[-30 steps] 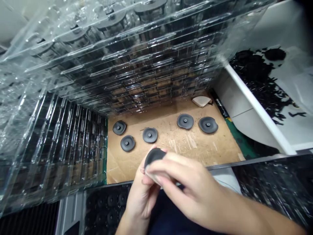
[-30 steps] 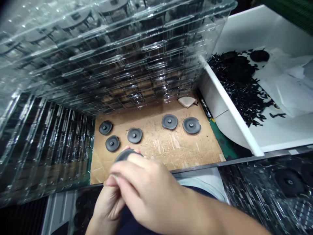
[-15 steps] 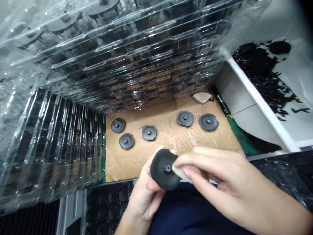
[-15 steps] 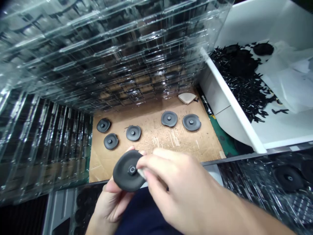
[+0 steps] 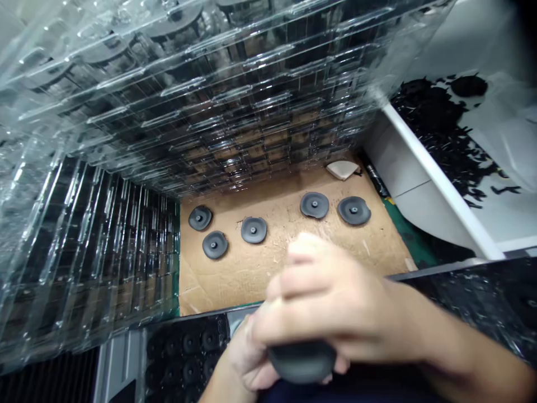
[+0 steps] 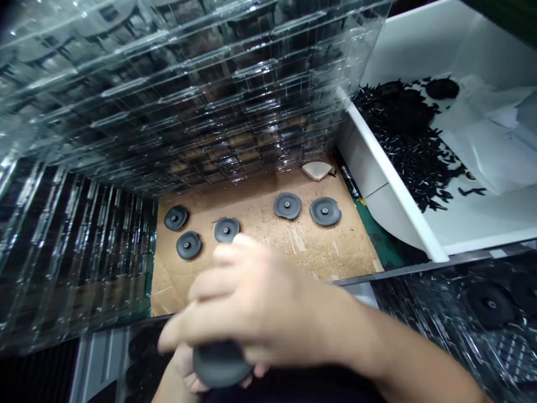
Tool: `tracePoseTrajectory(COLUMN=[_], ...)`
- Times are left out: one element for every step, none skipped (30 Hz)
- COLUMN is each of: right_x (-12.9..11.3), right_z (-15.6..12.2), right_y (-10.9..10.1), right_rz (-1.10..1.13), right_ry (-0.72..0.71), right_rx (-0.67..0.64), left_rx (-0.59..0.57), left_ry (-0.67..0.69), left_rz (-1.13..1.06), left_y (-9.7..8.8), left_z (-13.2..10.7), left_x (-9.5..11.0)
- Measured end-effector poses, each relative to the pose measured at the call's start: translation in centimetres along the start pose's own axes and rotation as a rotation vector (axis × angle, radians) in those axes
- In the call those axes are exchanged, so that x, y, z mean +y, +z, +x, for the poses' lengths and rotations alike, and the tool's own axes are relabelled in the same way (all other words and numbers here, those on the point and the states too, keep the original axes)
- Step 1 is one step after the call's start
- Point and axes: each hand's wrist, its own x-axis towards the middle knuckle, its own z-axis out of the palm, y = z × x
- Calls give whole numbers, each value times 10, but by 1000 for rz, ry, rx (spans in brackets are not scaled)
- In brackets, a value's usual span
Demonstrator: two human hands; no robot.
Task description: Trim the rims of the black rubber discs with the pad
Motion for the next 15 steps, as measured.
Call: tracePoseTrajectory(right_x=[6,13,21,30,38,46,52,57,60,62,63,63,62,63,64], right_z=[-2,-6,-12,-19,-28,-38,-49,-60,-71,-81,-90,-97,-103,-106,-108], right_y=[-1,-1,0,3,8,16,26,38,52,65,79,90,99,106,110], right_rz=[-3,-40,-90,-132,-154,-161,-161,-167,-186,-213,-244,-275,-302,-323,-339], right_ry=[66,180,321,458,567,641,681,693,697,700,702,702,697,688,676], right_rx=[24,61,96,123,136,136,136,141,156,176,198,220,236,247,255], left_rx=[-49,-115,-179,-217,-241,-247,-243,-231,-215,-194,-172,-145,-116,-85,-51], left_ry=[-12,-31,-37,-24,-8,7,16,22,28,40,55,73,90,105,115], left_rz=[-19,-59,-103,-142,-169,-180,-176,-171,-168,-167,-162,-156,-151,-149,-153], left_y=[0,0,-1,-1,-2,-2,-3,-5,-6,-7,-8,-10,-11,-12,-13], left_z=[0,1,1,0,0,-1,-2,-3,-3,-4,-5,-5,-5,-4,-4], left_x=[0,1,2,3,5,6,7,8,9,10,10,10,10,10,10])
